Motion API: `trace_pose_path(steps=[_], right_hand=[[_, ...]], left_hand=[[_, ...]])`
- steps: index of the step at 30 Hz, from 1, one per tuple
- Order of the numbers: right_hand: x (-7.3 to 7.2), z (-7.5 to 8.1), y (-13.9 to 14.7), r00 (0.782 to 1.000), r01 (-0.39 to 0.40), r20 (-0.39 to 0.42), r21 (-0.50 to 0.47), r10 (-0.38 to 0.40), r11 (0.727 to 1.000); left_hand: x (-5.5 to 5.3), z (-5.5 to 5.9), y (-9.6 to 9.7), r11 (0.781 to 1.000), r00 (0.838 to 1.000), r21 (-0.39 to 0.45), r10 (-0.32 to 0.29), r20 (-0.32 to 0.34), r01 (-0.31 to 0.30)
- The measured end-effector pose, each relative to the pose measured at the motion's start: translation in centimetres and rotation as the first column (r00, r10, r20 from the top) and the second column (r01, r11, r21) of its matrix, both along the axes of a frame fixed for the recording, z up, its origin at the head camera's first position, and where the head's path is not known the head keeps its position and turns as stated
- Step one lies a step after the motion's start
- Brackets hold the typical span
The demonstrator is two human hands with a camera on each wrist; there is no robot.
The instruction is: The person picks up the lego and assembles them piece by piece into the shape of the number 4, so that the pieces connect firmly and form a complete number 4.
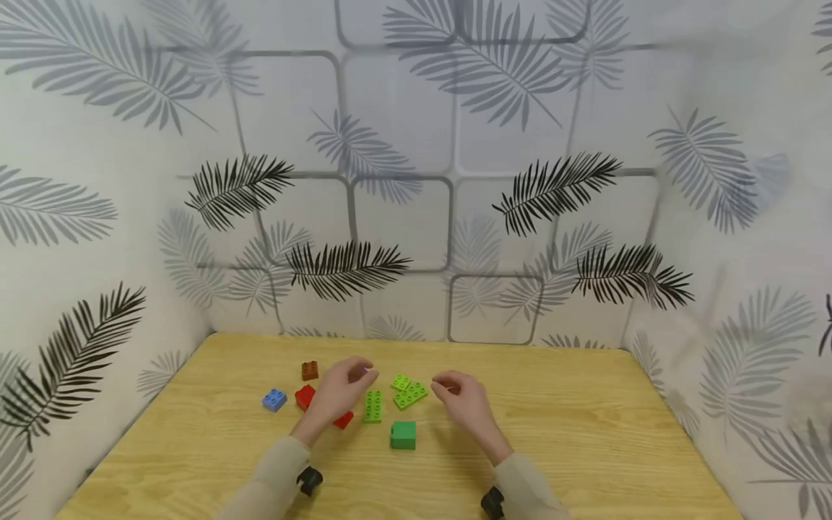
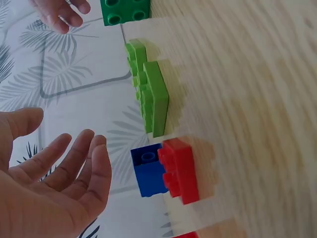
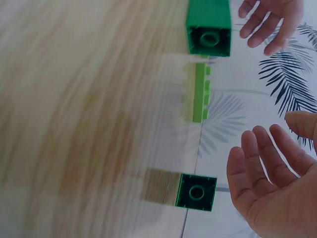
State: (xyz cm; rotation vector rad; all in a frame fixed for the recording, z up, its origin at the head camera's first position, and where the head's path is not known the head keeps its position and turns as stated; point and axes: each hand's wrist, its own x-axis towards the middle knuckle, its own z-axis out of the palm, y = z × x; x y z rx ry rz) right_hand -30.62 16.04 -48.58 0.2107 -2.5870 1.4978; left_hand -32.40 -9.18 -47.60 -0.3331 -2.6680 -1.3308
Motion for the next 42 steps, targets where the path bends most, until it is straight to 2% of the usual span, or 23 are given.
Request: trace_pose_path(steps=[4, 7, 10, 12, 17, 21, 22, 30, 34, 38, 42], right_hand=[[-0.3, -0.3, 0.8, 0.998, 0.007, 0.061, -0.073, -0.003, 0.997], [-0.7, -0.4, 1.6, 0.993, 0.023, 0.119, -0.157, -0.004, 0.987], [-1.0, -0.6, 2.5, 0.985, 0.031, 0.174, -0.212, 0.007, 0.977], [-1.3, -0.8, 3.4, 0.976, 0.011, 0.213, -0.253, 0.045, 0.967], [-1.9, -1.3, 5.6, 0.945, -0.041, 0.290, -0.358, 0.153, 0.933], [-2.5, -1.6, 6.8, 0.929, -0.021, 0.323, -0.441, 0.181, 0.897], [-2.6, -1.6, 7.0, 0.928, -0.018, 0.327, -0.442, 0.180, 0.897], [-4.0, -2.2, 7.9, 0.938, 0.010, 0.331, -0.312, 0.099, 0.950], [-4.3, -2.6, 8.0, 0.936, -0.036, 0.330, -0.249, 0.119, 0.968], [-4.4, -2.8, 8.0, 0.927, -0.103, 0.332, -0.226, 0.176, 0.969], [-4.7, -2.9, 8.0, 0.912, -0.146, 0.349, -0.215, 0.216, 0.966]], left_hand=[[-0.2, -0.3, -0.1, 0.997, 0.997, 0.064, -0.057, 0.059, 0.053], [-0.1, -0.5, -0.1, 0.985, 0.981, 0.129, -0.134, 0.143, 0.116], [0.1, -0.8, 0.0, 0.959, 0.946, 0.222, -0.227, 0.233, 0.175], [0.2, -1.0, 0.1, 0.935, 0.916, 0.292, -0.287, 0.281, 0.203], [0.6, -1.2, 0.6, 0.891, 0.864, 0.361, -0.395, 0.313, 0.276], [0.6, -1.2, 0.8, 0.876, 0.836, 0.331, -0.452, 0.310, 0.351], [0.6, -1.2, 0.9, 0.873, 0.829, 0.324, -0.462, 0.314, 0.364], [-0.1, -1.6, 0.9, 0.849, 0.781, 0.285, -0.524, 0.340, 0.445], [-0.2, -1.8, 0.7, 0.842, 0.755, 0.246, -0.540, 0.372, 0.481], [-0.2, -1.7, 0.6, 0.840, 0.743, 0.198, -0.540, 0.395, 0.506], [-0.1, -1.6, 0.8, 0.840, 0.742, 0.156, -0.534, 0.405, 0.520]])
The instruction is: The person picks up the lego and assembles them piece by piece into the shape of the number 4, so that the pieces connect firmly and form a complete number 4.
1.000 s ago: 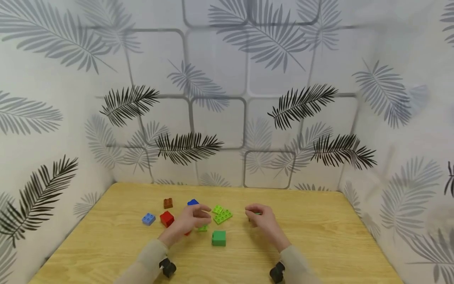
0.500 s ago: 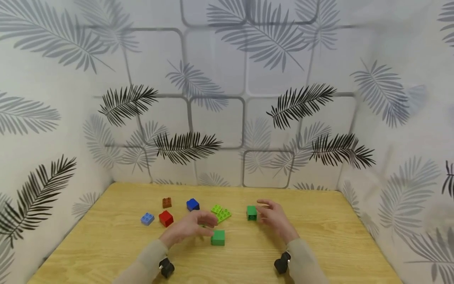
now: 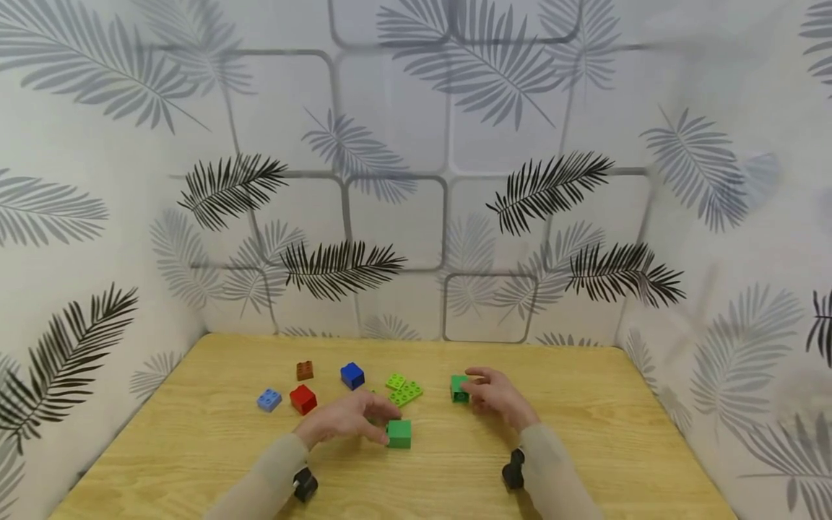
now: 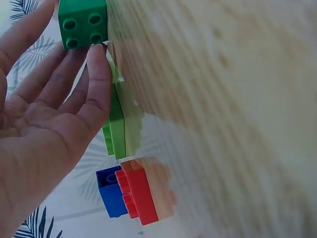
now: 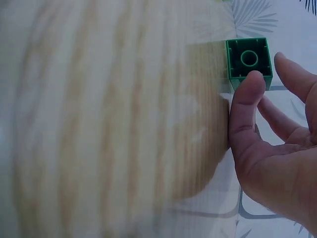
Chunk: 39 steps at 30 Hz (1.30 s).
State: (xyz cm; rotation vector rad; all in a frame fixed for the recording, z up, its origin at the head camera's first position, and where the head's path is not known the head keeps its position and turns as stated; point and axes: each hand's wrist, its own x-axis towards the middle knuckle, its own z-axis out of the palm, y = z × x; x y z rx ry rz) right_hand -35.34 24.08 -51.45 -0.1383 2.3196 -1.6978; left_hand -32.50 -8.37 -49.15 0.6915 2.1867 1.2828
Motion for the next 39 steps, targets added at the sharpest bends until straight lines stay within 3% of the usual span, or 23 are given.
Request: trace_pose_path(steps=[12, 22, 30, 39], right_hand=[[-0.1, 0.2, -0.5, 1.000, -0.010, -0.014, 0.106, 0.012, 0.994], [0.5, 0.5, -0.8, 1.000, -0.016, -0.007, 0.079, 0.017, 0.997], [1.0, 0.7, -1.3, 1.000, 0.009, -0.026, 0.088, -0.007, 0.996], [1.5, 1.0, -2.1, 0.996, -0.036, -0.073, 0.159, 0.048, 0.987]], left_hand=[[0.3, 0.0, 0.9, 0.998, 1.000, -0.069, -0.003, -0.015, 0.002], [0.5, 0.1, 1.5, 0.995, 0.998, -0.100, 0.003, -0.059, -0.009], [0.5, 0.2, 1.5, 0.998, 0.999, -0.050, 0.047, 0.000, -0.047], [0.2, 0.7, 1.3, 0.990, 0.992, 0.065, 0.124, -0.013, -0.123]])
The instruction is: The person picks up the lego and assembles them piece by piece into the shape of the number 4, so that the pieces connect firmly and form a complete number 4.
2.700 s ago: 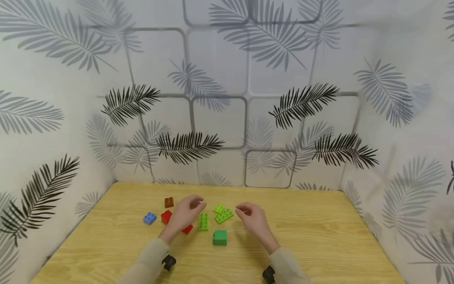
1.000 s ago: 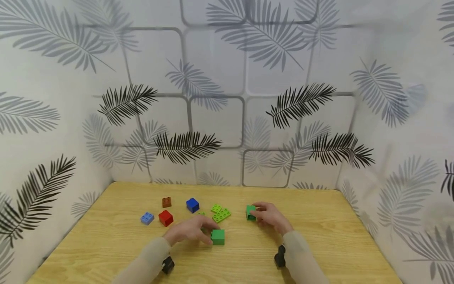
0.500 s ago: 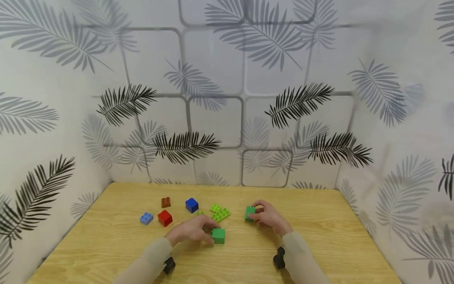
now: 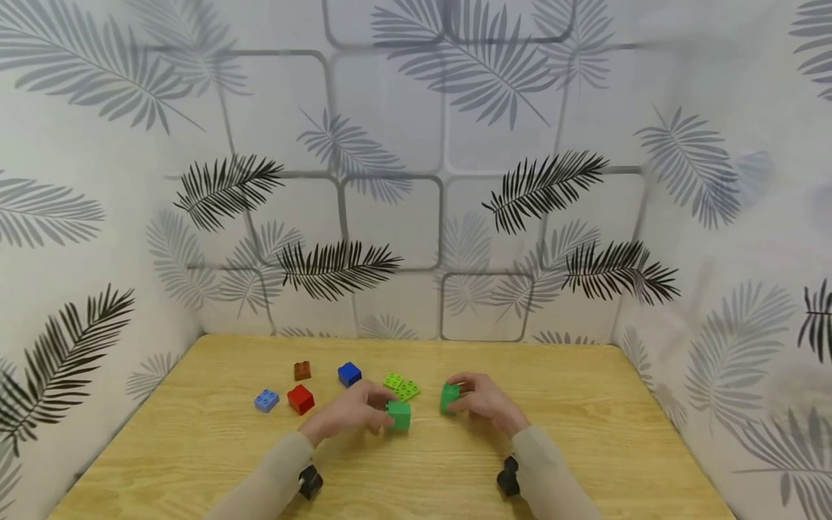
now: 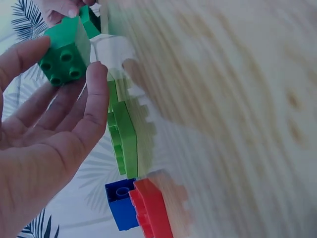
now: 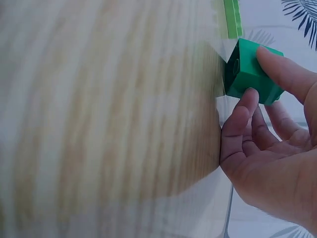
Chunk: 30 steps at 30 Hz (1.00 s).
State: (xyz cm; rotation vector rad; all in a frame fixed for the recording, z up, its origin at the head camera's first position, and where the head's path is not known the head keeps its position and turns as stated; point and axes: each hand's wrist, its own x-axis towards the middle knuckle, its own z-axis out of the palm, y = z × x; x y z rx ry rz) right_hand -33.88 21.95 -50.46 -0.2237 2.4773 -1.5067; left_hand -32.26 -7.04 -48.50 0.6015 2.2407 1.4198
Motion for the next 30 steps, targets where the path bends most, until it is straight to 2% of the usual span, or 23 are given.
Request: trace_pose_path(steps=[7, 11, 15, 21, 30], right_hand=[[0.6, 0.1, -1.1, 0.999, -0.029, -0.015, -0.010, 0.029, 1.000], [0.6, 0.0, -1.6, 0.999, -0.039, -0.015, -0.014, 0.038, 0.999], [0.5, -0.2, -1.8, 1.000, -0.025, -0.008, -0.009, 0.025, 1.000], [0.6, 0.0, -1.8, 0.999, -0.034, -0.004, -0.011, 0.034, 0.999], [0.9, -0.1, -1.7, 0.999, -0.050, -0.012, -0.008, 0.050, 0.999]], left_hand=[[-0.8, -0.4, 0.1, 0.994, 0.996, 0.061, 0.087, 0.031, -0.089], [-1.5, -0.5, 0.3, 0.979, 0.984, 0.112, 0.165, 0.072, -0.173], [-1.8, -0.5, 0.5, 0.962, 0.972, 0.153, 0.213, 0.103, -0.227], [-2.0, -0.4, 1.1, 0.959, 0.977, 0.185, 0.205, 0.065, -0.214], [-2.1, -0.7, 2.0, 0.950, 0.975, 0.219, 0.214, 0.064, -0.222]])
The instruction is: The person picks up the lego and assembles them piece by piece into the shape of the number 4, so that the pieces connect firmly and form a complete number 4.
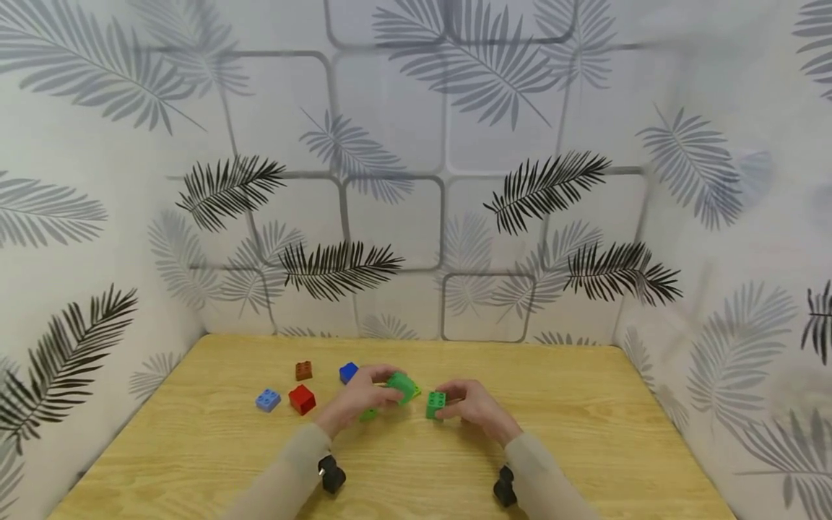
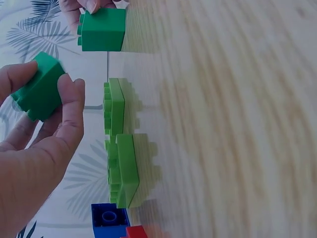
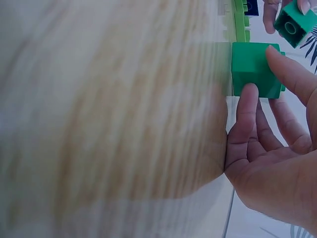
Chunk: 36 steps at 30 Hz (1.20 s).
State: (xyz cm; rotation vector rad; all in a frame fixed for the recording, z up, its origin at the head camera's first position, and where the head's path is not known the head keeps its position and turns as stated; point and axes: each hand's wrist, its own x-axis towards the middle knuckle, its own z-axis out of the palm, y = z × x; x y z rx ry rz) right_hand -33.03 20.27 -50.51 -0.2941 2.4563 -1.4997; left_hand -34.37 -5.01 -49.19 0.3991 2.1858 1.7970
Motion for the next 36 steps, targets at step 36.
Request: trace_pose_path(steps=[36], right_hand=[[0.3, -0.4, -0.8, 0.999, -0.045, 0.027, 0.011, 0.044, 0.999]], left_hand=[[0.4, -0.1, 2.9, 0.965, 0.946, -0.207, -0.208, -0.248, 0.158]])
